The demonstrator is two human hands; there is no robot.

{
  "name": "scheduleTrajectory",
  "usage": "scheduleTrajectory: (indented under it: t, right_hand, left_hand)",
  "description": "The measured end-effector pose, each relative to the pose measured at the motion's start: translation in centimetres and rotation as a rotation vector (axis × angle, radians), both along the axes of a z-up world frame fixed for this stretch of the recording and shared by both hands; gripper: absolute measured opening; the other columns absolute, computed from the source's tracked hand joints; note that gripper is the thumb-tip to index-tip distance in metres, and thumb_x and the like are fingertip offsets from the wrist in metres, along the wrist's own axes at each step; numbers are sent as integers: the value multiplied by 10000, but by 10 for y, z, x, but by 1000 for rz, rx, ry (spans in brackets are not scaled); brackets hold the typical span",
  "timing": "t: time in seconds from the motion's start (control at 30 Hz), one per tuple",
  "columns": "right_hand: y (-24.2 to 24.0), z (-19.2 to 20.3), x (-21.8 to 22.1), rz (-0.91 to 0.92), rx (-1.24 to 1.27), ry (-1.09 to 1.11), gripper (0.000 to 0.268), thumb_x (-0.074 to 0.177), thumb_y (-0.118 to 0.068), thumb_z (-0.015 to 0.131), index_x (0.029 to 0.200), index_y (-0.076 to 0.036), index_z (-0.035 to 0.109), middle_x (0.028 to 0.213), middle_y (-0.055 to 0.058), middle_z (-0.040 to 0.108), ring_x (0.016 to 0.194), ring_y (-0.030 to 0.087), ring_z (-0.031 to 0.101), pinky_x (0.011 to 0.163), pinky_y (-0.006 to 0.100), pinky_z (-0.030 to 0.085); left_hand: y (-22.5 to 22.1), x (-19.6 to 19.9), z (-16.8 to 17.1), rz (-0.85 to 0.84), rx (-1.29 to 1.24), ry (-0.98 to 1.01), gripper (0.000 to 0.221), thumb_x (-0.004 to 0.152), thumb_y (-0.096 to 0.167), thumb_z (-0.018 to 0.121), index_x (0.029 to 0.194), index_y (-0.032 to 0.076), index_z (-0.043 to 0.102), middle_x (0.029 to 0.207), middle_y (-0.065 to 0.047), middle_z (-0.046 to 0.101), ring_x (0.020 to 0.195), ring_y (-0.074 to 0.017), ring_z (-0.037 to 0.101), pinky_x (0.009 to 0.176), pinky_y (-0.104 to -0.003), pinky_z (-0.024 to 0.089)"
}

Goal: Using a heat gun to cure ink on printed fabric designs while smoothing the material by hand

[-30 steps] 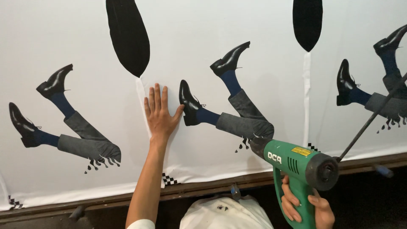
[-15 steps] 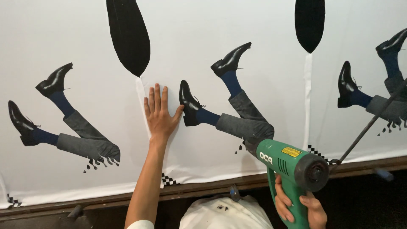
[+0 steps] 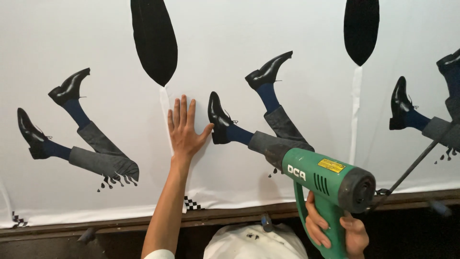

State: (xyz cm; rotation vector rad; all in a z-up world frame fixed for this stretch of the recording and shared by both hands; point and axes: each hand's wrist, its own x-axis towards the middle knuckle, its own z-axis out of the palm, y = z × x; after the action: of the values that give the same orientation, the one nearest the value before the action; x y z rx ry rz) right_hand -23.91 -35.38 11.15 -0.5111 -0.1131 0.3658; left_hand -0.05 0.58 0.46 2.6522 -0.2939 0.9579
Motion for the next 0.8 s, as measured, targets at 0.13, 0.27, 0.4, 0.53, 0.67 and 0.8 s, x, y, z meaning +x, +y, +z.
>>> scheduleTrajectory:
  t: [0.13,0.27,0.4,0.53,0.67,0.8]
  right_hand:
    - [-13,11,9,-37,-18,-88,606,945,-268,733,1345,88,449,793,72,487,463,162,463,483,343,381]
    - [-22,9,2,-218,-152,-30,585,910,-275,758,1281,96,499,776,78,482,467,159,467,452,335,349]
    - [-38,5,-4,-197,-164,-76,567,957,-272,737,1296,102,478,792,83,483,477,161,480,468,340,384]
    - [-47,-7,-14,-249,-170,-79,548,950,-257,738,1279,104,490,804,81,487,488,158,479,479,334,405]
    - [-68,-19,-20,-129,-74,-89,530,1006,-243,732,1303,104,463,815,92,486,522,186,483,510,365,401]
    - [-94,-54,-35,-103,-116,43,561,987,-254,763,1323,81,464,821,125,518,521,229,521,511,405,426]
  left_hand:
    - [-2,-1,-2,17,45,-1,900,931,688,682,1601,152,410,1691,-126,286,1580,-323,261,1277,-559,257]
    - [-5,0,-2,21,8,-13,908,891,651,766,1579,154,444,1683,-112,311,1575,-312,279,1271,-554,273]
    - [-4,0,-3,10,2,1,907,900,639,762,1589,157,424,1690,-115,295,1579,-315,269,1276,-561,252]
    - [-4,-2,-8,20,0,27,683,1049,531,557,1594,142,421,1692,-103,298,1580,-308,266,1281,-536,222]
    - [-12,-9,-9,-1,-33,116,609,1085,401,474,1608,107,370,1703,-118,267,1590,-341,211,1285,-563,141]
    - [-24,-21,-8,-35,28,28,634,1051,415,583,1572,87,433,1676,-155,313,1571,-381,249,1278,-559,199]
